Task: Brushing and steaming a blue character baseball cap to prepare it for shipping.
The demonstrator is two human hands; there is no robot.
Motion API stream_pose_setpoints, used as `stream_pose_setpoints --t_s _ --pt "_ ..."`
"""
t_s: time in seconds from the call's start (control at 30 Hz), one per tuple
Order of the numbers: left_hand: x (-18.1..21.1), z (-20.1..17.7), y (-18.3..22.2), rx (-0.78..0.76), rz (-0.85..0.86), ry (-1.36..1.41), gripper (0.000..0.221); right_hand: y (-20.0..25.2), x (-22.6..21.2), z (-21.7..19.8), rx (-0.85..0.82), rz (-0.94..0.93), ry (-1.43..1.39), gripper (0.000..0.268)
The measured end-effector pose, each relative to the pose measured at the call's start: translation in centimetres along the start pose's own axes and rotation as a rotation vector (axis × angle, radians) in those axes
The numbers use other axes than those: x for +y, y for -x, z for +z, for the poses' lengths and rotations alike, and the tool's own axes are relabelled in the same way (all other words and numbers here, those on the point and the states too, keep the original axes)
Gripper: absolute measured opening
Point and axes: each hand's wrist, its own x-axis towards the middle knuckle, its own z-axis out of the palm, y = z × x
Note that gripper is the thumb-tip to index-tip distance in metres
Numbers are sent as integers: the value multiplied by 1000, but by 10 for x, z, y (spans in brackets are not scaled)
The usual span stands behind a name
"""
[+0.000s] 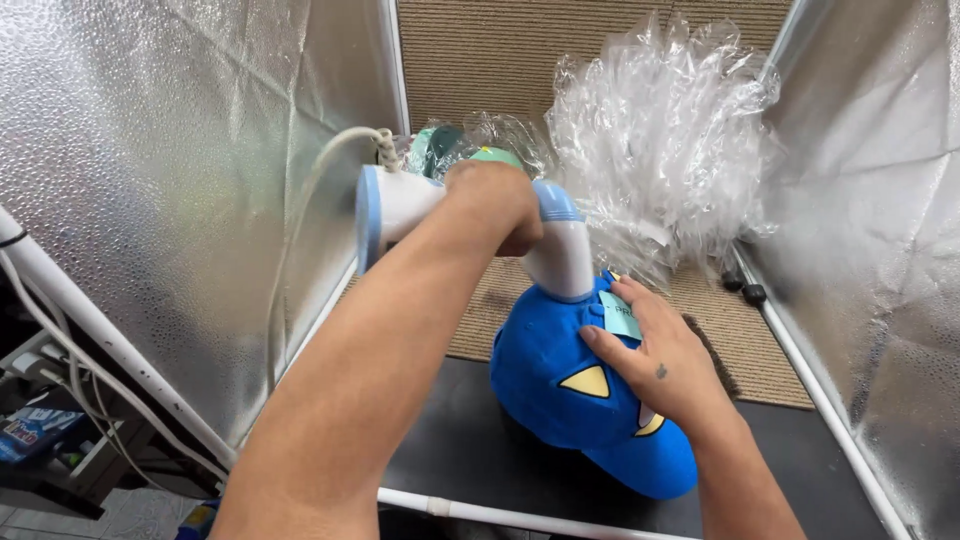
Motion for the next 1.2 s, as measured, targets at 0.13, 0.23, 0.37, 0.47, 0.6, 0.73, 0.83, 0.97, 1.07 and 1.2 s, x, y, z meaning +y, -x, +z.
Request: stream_pose_setpoints --t_s 0.13,0.23,0.37,0.47,0.6,0.73,0.83,0.97,1.07,1.2 --pt "2 -7 -3 -53 -33 -142 52 1 -4 0 21 11 -11 86" --pt "13 -8 -11 79 38 -98 49 1 -2 1 24 19 -4 84" --pt "30 -28 -16 -107 28 -157 49 1 -8 -2 23 42 -22 84" --pt "34 -39 -8 -218 5 -182 47 1 -10 -4 20 49 -24 84" --pt "27 -43 -5 -352 -17 -215 42 3 -4 -1 35 25 -12 81" --pt "11 -39 -4 -253 -109 -96 23 -1 -1 0 51 12 6 83" --pt "16 -24 -19 -180 -136 1 31 0 -3 2 46 20 9 81" --pt "25 -21 -18 -101 40 -130 46 1 -8 1 53 50 1 81" --pt "14 -20 -3 -105 13 -137 44 -1 -5 0 32 51 -12 82" --pt "-12 -26 32 -230 -55 -168 59 2 3 0 18 31 -4 81"
